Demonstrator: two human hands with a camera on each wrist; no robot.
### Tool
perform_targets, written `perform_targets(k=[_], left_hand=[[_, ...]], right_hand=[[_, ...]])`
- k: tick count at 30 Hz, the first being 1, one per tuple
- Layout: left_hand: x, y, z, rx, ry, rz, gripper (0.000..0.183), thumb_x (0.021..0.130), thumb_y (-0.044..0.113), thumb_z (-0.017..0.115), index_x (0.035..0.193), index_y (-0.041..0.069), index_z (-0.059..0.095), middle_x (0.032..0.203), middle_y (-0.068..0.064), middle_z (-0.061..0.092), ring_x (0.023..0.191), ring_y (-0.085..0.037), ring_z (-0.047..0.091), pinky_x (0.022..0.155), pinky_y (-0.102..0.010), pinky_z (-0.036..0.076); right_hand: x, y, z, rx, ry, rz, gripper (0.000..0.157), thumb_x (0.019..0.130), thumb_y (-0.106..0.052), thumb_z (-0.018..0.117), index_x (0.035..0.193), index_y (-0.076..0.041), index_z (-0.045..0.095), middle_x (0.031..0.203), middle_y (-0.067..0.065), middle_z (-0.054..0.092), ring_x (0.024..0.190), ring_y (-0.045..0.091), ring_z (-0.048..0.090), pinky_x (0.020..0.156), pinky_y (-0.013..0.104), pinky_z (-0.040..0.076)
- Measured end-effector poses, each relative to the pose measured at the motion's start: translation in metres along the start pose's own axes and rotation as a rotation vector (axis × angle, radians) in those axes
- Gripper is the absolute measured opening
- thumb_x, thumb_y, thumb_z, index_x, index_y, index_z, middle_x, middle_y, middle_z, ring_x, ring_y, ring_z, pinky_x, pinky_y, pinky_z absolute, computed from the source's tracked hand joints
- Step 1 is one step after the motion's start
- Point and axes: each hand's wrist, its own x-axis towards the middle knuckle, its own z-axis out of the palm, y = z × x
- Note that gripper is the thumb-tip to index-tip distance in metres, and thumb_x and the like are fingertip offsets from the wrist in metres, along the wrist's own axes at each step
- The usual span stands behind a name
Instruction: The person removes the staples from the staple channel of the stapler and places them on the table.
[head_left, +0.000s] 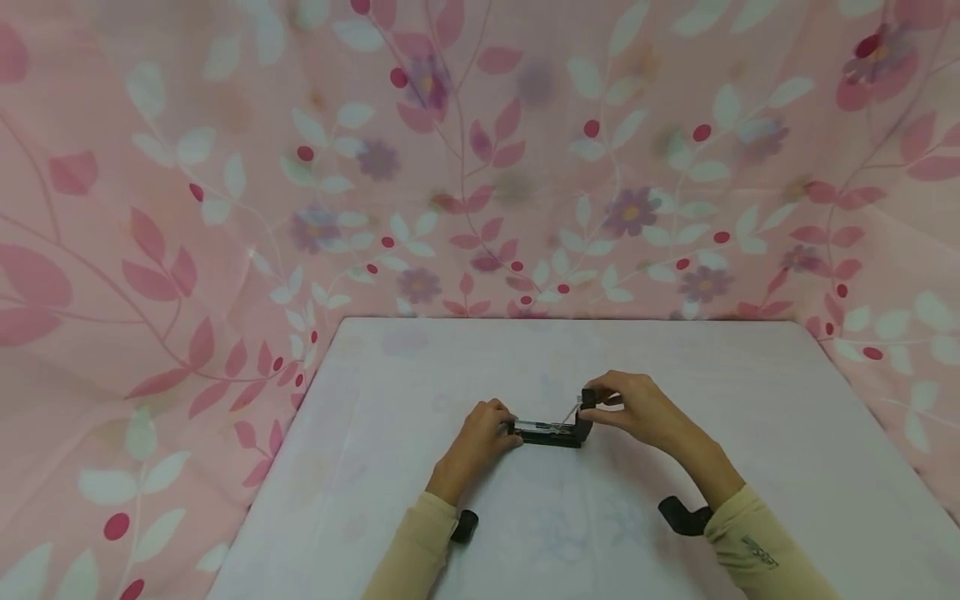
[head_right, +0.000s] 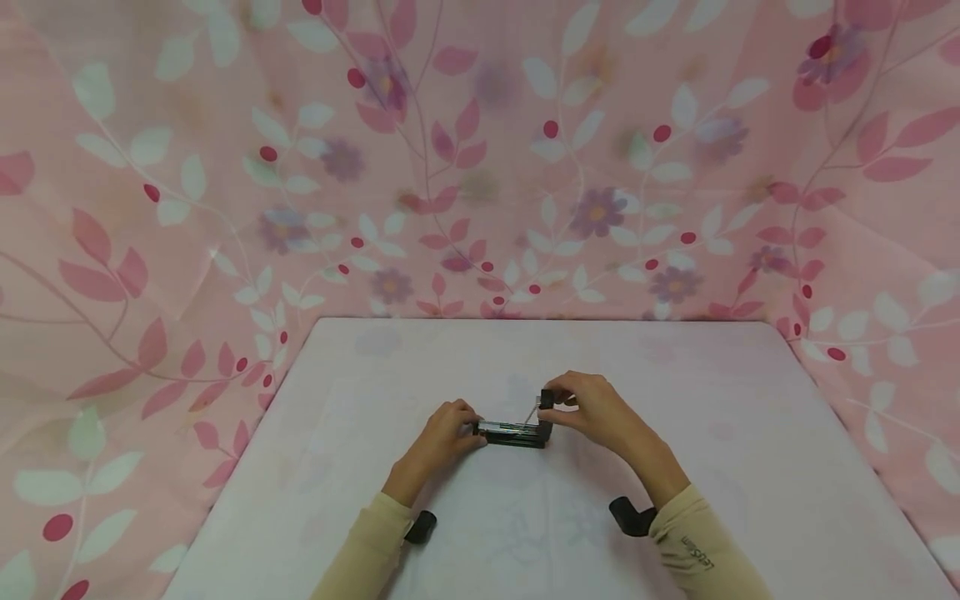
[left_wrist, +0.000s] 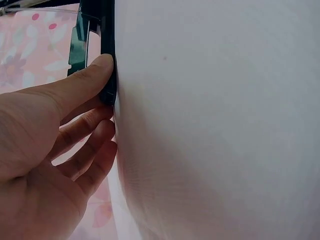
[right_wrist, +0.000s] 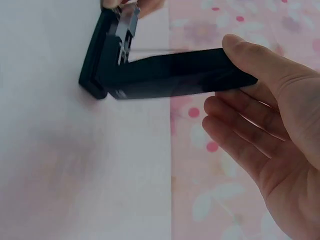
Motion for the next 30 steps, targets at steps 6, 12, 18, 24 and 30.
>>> perform_targets(k=[6,12,18,24,30], left_hand=[[0.000,-0.001,0.000,0.014,0.003,0.008,0.032,0.080,0.025,0.082,0.104,0.006,0.076,0.101,-0.003,0.067,0.095,-0.019,0.057,0.083,-0.030,0.049],[0.000,-0.003,-0.001,0.022,-0.005,0.017,0.033,0.080,0.026,0.081,0.105,0.006,0.076,0.102,-0.003,0.067,0.096,-0.019,0.058,0.083,-0.030,0.049],[0.002,-0.004,-0.001,0.033,-0.001,0.036,0.034,0.080,0.026,0.082,0.106,0.006,0.075,0.103,-0.004,0.067,0.096,-0.020,0.059,0.083,-0.031,0.050],[0.003,-0.004,-0.001,0.042,0.005,0.054,0.033,0.079,0.025,0.082,0.105,0.005,0.075,0.103,-0.005,0.067,0.096,-0.021,0.059,0.083,-0.031,0.049],[0.004,-0.003,0.000,0.030,0.000,0.055,0.033,0.079,0.025,0.082,0.105,0.005,0.075,0.103,-0.004,0.067,0.096,-0.020,0.059,0.083,-0.031,0.049]], right_hand=[[-0.017,0.015,-0.017,-0.038,-0.009,0.043,0.032,0.080,-0.022,0.082,0.105,-0.007,0.072,0.093,-0.001,0.070,0.087,0.020,0.069,0.079,0.037,0.059],[-0.031,0.029,-0.025,-0.075,-0.030,0.107,0.033,0.078,-0.020,0.083,0.104,-0.003,0.072,0.093,0.002,0.071,0.086,0.022,0.068,0.079,0.039,0.058],[-0.041,0.042,-0.024,-0.116,-0.044,0.139,0.033,0.078,-0.020,0.082,0.104,-0.002,0.072,0.090,0.001,0.069,0.083,0.017,0.066,0.075,0.035,0.058],[-0.049,0.053,-0.017,-0.161,-0.052,0.171,0.034,0.079,-0.020,0.082,0.104,0.000,0.072,0.087,0.001,0.069,0.081,0.015,0.064,0.072,0.035,0.057],[-0.055,0.060,-0.011,-0.175,-0.059,0.198,0.032,0.080,-0.019,0.081,0.104,0.001,0.072,0.086,0.001,0.068,0.079,0.014,0.062,0.071,0.034,0.057]])
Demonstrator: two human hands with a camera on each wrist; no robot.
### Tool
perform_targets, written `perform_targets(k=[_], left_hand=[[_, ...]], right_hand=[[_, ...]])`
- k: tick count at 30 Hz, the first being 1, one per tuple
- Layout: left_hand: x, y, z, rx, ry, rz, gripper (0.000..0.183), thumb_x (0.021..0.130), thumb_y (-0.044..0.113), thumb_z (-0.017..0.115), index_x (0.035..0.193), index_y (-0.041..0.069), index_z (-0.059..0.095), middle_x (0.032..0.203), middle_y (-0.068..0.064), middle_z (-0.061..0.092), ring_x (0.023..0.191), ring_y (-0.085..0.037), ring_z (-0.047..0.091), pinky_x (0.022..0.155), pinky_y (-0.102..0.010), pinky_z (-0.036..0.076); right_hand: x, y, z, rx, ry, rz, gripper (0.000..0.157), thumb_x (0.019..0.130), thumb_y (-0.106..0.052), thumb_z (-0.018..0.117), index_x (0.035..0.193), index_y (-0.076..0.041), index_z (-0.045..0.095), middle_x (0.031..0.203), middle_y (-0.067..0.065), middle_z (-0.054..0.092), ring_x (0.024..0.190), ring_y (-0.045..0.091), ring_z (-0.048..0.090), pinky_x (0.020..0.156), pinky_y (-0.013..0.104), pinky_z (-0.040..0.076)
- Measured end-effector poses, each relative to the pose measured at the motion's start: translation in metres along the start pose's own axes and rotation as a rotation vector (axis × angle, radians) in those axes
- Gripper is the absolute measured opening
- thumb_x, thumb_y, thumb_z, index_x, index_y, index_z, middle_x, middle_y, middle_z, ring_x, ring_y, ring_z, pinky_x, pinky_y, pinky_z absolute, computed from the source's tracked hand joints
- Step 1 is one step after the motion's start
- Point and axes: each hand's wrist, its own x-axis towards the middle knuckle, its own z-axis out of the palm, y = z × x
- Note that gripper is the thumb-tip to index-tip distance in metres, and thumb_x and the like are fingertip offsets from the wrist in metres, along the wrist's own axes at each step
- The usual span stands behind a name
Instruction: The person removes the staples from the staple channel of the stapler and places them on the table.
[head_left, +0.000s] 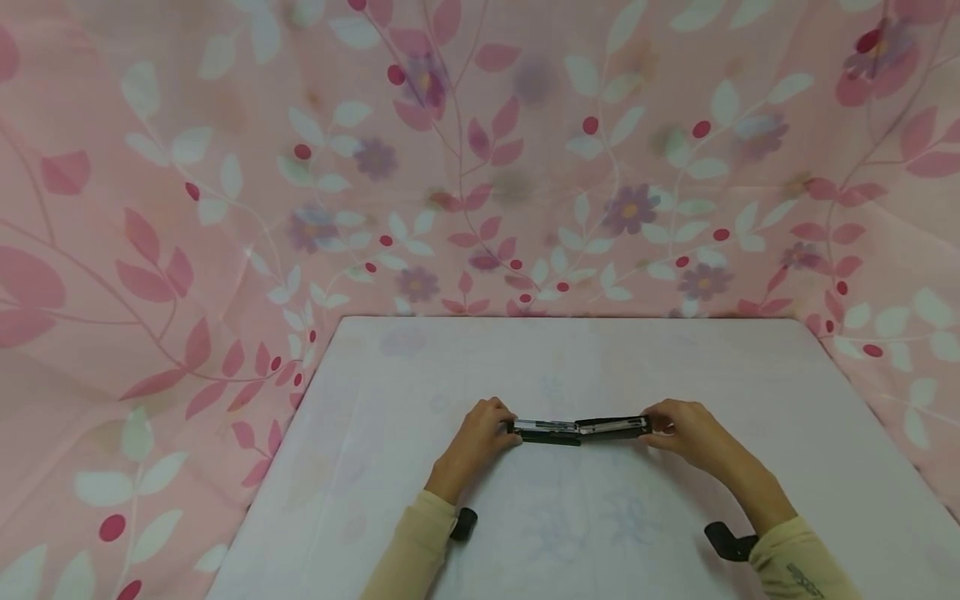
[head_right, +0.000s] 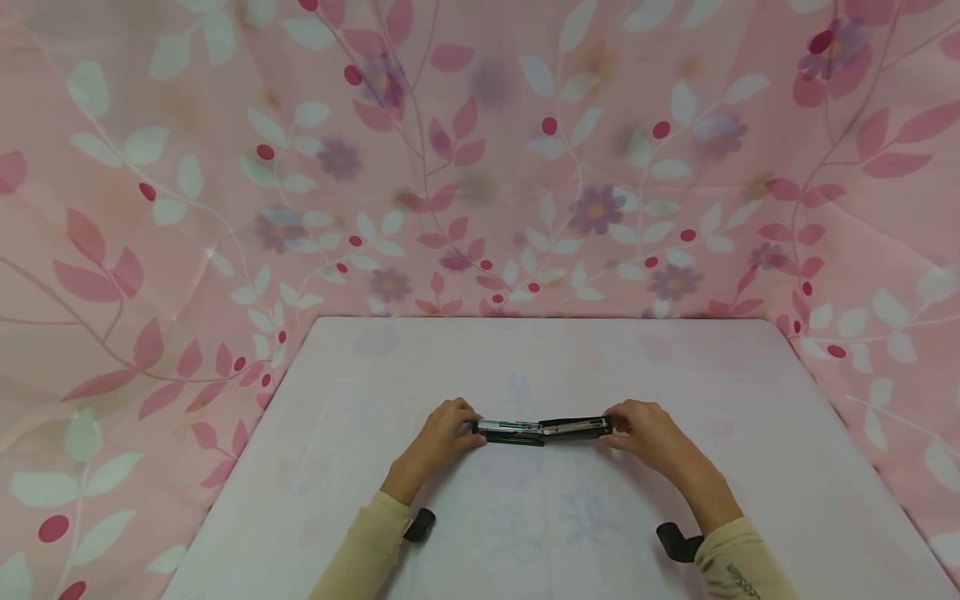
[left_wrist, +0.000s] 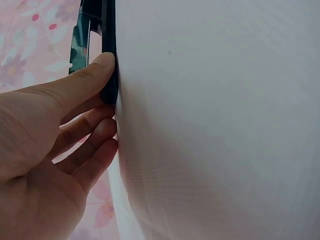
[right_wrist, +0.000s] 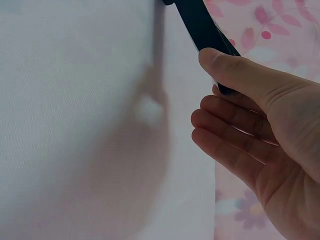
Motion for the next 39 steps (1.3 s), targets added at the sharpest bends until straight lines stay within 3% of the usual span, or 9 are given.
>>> perform_targets(k=[15,20,25,30,39], left_hand=[[-0.002,0.001,-0.001,-0.004,0.005,0.002,0.034,0.080,0.025,0.081,0.106,0.005,0.075,0.103,-0.005,0.067,0.095,-0.020,0.058,0.083,-0.031,0.049],[-0.002,0.000,-0.001,-0.004,0.005,-0.002,0.033,0.081,0.026,0.081,0.107,0.006,0.075,0.103,-0.004,0.067,0.095,-0.019,0.059,0.083,-0.030,0.049],[-0.002,0.000,-0.002,0.006,0.006,-0.007,0.034,0.080,0.027,0.081,0.106,0.006,0.075,0.103,-0.004,0.067,0.095,-0.019,0.059,0.083,-0.030,0.050],[-0.002,0.001,-0.002,0.000,0.008,-0.008,0.035,0.081,0.027,0.081,0.107,0.006,0.075,0.102,-0.004,0.067,0.095,-0.019,0.059,0.083,-0.030,0.050],[-0.002,0.003,-0.003,0.002,0.020,0.000,0.033,0.078,0.024,0.082,0.105,0.006,0.076,0.100,-0.004,0.067,0.093,-0.019,0.059,0.082,-0.029,0.050]], right_hand=[[-0.002,0.001,0.005,0.017,0.000,0.030,0.033,0.080,-0.017,0.080,0.107,0.000,0.071,0.087,0.001,0.068,0.080,0.012,0.062,0.072,0.034,0.058],[-0.001,-0.005,0.001,-0.045,-0.003,0.018,0.043,0.079,-0.024,0.081,0.113,0.001,0.070,0.095,0.007,0.071,0.086,0.021,0.066,0.074,0.039,0.057],[0.006,-0.028,-0.005,-0.133,0.070,-0.053,0.054,0.079,-0.031,0.081,0.122,-0.001,0.066,0.106,0.014,0.070,0.094,0.032,0.068,0.079,0.048,0.056],[0.024,-0.062,0.006,-0.217,0.127,-0.174,0.049,0.079,-0.029,0.081,0.119,-0.004,0.068,0.101,0.010,0.071,0.091,0.027,0.069,0.079,0.045,0.056],[0.050,-0.110,0.049,-0.231,-0.038,-0.179,0.043,0.084,-0.027,0.077,0.121,-0.008,0.067,0.106,0.007,0.072,0.095,0.024,0.069,0.082,0.041,0.056]])
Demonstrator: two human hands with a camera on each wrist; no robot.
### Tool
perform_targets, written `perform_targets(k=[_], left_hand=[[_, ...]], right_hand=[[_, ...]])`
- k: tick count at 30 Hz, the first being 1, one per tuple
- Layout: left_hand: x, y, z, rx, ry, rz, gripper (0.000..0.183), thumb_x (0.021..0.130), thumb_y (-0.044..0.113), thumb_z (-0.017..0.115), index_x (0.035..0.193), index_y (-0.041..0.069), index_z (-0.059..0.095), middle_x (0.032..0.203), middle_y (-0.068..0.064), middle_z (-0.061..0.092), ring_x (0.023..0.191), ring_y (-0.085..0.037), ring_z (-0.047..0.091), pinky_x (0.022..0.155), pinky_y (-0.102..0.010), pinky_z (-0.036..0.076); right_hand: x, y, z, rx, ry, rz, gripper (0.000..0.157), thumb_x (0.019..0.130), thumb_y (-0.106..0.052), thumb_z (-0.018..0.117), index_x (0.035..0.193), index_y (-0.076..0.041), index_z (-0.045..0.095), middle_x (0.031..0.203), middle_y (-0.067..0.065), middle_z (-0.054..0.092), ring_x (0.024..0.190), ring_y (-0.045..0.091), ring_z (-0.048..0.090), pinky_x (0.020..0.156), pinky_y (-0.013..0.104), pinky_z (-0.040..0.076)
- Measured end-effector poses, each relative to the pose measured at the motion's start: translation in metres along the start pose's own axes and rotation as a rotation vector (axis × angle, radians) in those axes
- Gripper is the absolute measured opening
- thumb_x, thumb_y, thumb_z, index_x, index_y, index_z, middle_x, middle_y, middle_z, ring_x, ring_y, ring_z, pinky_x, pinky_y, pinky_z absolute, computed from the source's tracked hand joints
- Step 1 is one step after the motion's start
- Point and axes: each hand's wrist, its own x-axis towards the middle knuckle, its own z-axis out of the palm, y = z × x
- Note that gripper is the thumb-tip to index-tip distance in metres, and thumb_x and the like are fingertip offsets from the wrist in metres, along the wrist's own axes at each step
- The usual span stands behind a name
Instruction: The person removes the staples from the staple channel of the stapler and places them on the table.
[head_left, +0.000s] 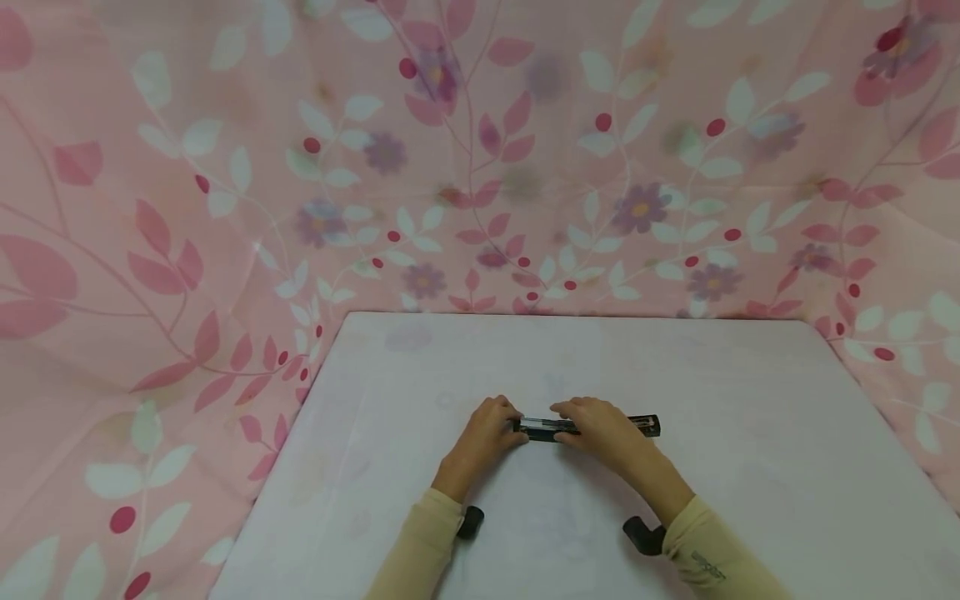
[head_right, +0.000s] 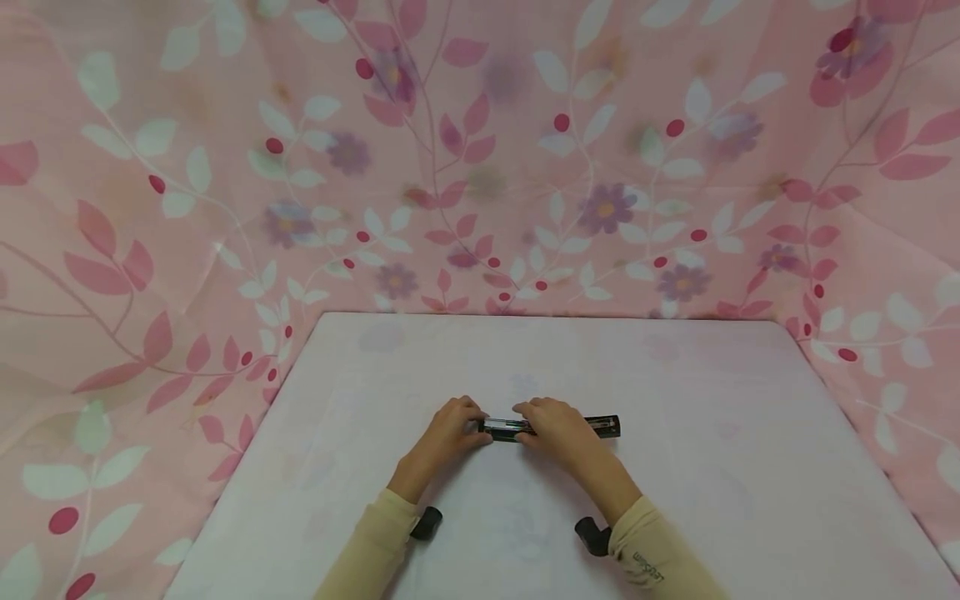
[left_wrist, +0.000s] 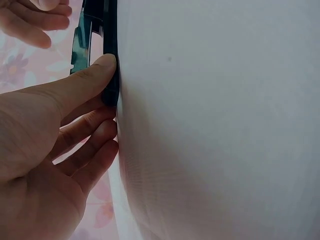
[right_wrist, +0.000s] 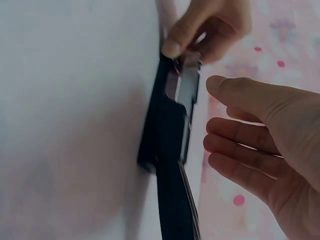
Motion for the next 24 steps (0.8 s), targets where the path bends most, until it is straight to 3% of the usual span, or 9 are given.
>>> perform_targets(k=[10,19,24], left_hand=[[0.000,-0.001,0.001,0.008,0.005,0.016,0.032,0.080,0.025,0.081,0.105,0.007,0.076,0.101,-0.004,0.067,0.092,-0.019,0.059,0.081,-0.029,0.050],[-0.001,0.001,-0.001,0.014,0.008,0.018,0.032,0.080,0.025,0.081,0.105,0.006,0.075,0.100,-0.004,0.067,0.091,-0.019,0.059,0.080,-0.028,0.049],[-0.002,0.002,-0.001,0.012,0.024,0.023,0.031,0.080,0.024,0.081,0.104,0.005,0.075,0.099,-0.004,0.067,0.090,-0.019,0.059,0.079,-0.027,0.049]], right_hand=[[0.012,-0.019,0.018,-0.034,0.011,-0.070,0.033,0.082,-0.021,0.079,0.112,-0.008,0.071,0.092,0.002,0.072,0.083,0.018,0.067,0.072,0.035,0.055],[0.017,-0.028,0.022,-0.076,-0.003,-0.048,0.019,0.080,-0.019,0.081,0.093,-0.011,0.070,0.077,-0.001,0.070,0.067,0.011,0.060,0.061,0.030,0.050],[0.018,-0.031,0.022,-0.023,-0.025,0.008,0.021,0.080,-0.020,0.081,0.094,-0.011,0.069,0.081,-0.001,0.071,0.069,0.011,0.060,0.065,0.031,0.050]])
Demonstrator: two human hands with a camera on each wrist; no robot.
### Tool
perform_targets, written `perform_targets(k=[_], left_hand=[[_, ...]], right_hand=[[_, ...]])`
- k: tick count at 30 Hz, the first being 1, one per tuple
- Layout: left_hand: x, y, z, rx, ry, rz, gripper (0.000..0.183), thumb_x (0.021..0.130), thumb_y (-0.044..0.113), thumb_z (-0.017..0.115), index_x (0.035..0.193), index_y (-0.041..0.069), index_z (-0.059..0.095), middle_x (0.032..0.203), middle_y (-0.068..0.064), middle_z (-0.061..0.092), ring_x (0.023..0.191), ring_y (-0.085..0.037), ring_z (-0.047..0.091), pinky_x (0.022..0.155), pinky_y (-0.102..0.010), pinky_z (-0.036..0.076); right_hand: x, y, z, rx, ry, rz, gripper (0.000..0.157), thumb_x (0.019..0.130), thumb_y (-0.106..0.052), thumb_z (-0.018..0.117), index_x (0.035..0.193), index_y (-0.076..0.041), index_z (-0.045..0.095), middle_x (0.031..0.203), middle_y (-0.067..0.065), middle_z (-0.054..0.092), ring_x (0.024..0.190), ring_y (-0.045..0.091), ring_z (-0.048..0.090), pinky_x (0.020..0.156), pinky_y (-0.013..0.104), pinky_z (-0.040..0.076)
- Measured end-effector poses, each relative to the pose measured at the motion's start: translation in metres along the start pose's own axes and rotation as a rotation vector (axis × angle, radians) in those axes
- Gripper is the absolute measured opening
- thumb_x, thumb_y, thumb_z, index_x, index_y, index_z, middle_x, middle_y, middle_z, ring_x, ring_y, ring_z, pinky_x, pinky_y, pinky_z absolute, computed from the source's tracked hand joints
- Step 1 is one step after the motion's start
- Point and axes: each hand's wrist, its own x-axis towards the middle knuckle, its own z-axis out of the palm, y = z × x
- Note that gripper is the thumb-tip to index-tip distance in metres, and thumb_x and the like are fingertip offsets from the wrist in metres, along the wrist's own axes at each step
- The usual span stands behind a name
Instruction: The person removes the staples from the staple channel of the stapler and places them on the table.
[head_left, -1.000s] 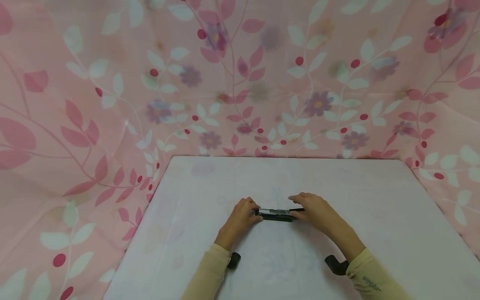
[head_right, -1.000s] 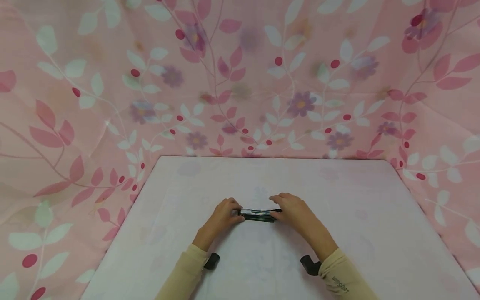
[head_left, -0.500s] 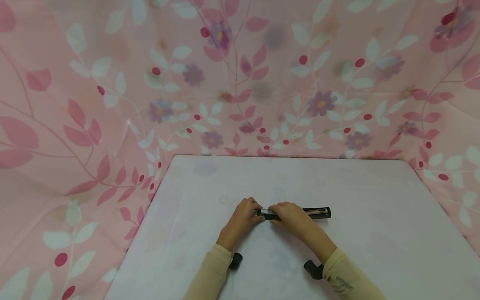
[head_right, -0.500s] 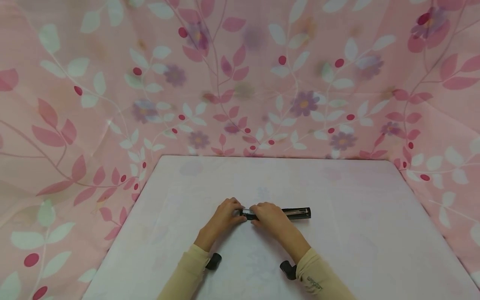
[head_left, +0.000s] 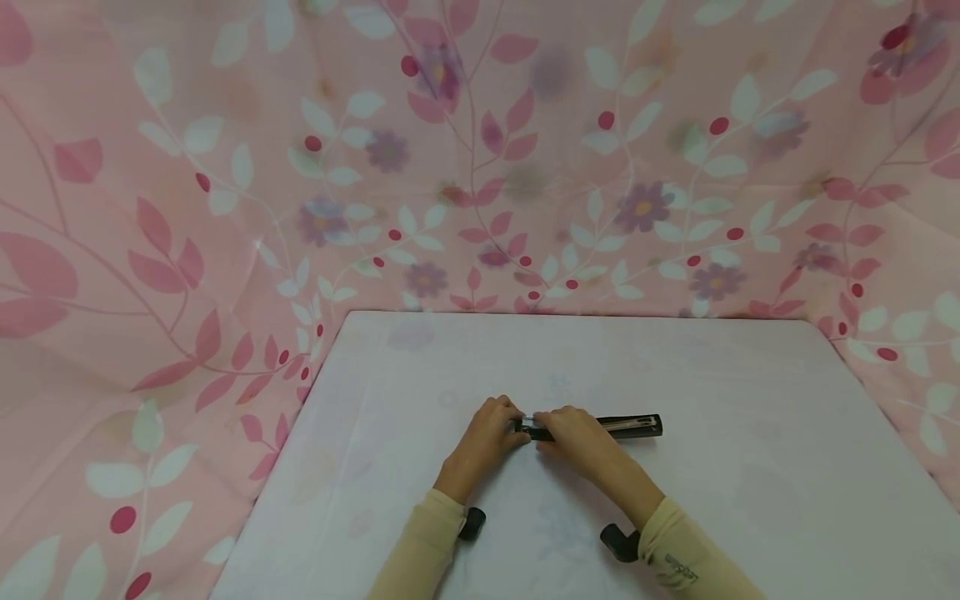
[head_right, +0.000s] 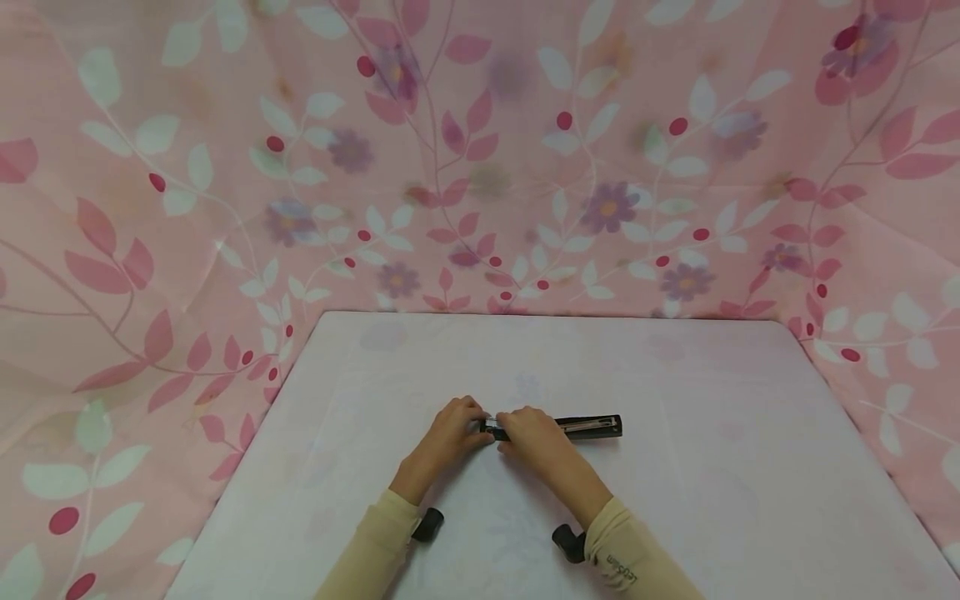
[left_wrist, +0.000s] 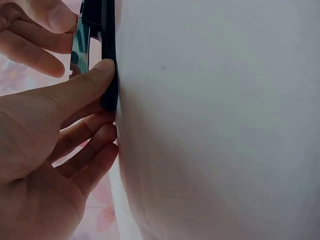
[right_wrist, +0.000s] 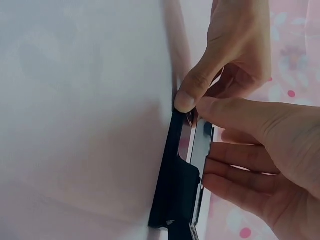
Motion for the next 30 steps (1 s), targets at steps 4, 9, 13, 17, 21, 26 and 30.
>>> perform_targets(k=[4,9,13,17,21,26,30], left_hand=[[0.000,0.001,0.001,0.005,0.009,-0.004,0.030,0.080,0.022,0.081,0.103,0.005,0.075,0.098,-0.004,0.067,0.090,-0.018,0.059,0.078,-0.027,0.049],[0.000,0.001,0.001,0.013,0.012,-0.010,0.029,0.079,0.022,0.082,0.102,0.005,0.076,0.097,-0.004,0.066,0.089,-0.018,0.059,0.077,-0.027,0.049],[0.000,0.001,0.002,0.015,0.014,-0.006,0.028,0.078,0.021,0.083,0.100,0.006,0.076,0.095,-0.003,0.066,0.087,-0.017,0.058,0.075,-0.026,0.048],[0.000,0.000,0.003,0.006,0.024,0.002,0.026,0.077,0.021,0.083,0.098,0.007,0.077,0.094,-0.003,0.066,0.086,-0.017,0.058,0.074,-0.026,0.047],[0.000,0.000,0.004,-0.013,0.020,-0.001,0.025,0.078,0.021,0.082,0.098,0.008,0.077,0.096,-0.002,0.066,0.088,-0.017,0.058,0.076,-0.026,0.048],[0.000,-0.001,0.006,-0.031,0.010,-0.022,0.024,0.079,0.021,0.082,0.099,0.008,0.077,0.098,-0.003,0.066,0.089,-0.017,0.058,0.076,-0.025,0.048],[0.000,-0.002,0.006,-0.028,0.010,-0.020,0.025,0.080,0.021,0.082,0.100,0.007,0.077,0.098,-0.003,0.066,0.088,-0.017,0.058,0.075,-0.024,0.048]], right_hand=[[-0.001,-0.001,-0.001,0.109,0.026,0.064,0.034,0.079,-0.019,0.082,0.108,-0.005,0.071,0.094,0.005,0.076,0.082,0.018,0.068,0.076,0.037,0.055],[-0.003,-0.003,0.001,0.273,0.068,0.204,0.047,0.078,-0.018,0.082,0.120,-0.001,0.069,0.100,0.009,0.076,0.093,0.026,0.068,0.084,0.043,0.053],[-0.004,-0.003,0.002,0.344,0.132,0.278,0.045,0.080,-0.018,0.081,0.120,-0.003,0.069,0.094,0.006,0.077,0.093,0.026,0.071,0.087,0.045,0.051],[-0.002,-0.005,0.000,0.314,0.220,0.240,0.036,0.080,-0.015,0.080,0.114,-0.004,0.072,0.088,0.003,0.077,0.085,0.021,0.073,0.084,0.043,0.054],[0.002,-0.010,-0.003,0.191,0.260,0.174,0.024,0.080,-0.012,0.080,0.103,-0.004,0.074,0.082,0.001,0.075,0.076,0.018,0.070,0.072,0.037,0.056],[0.008,-0.013,-0.003,0.067,0.250,0.154,0.013,0.081,-0.011,0.078,0.093,-0.006,0.075,0.078,0.003,0.073,0.071,0.018,0.068,0.065,0.033,0.055],[0.011,-0.014,0.000,-0.010,0.247,0.139,0.013,0.081,-0.011,0.078,0.093,-0.006,0.075,0.080,0.004,0.073,0.073,0.021,0.067,0.065,0.035,0.055]])
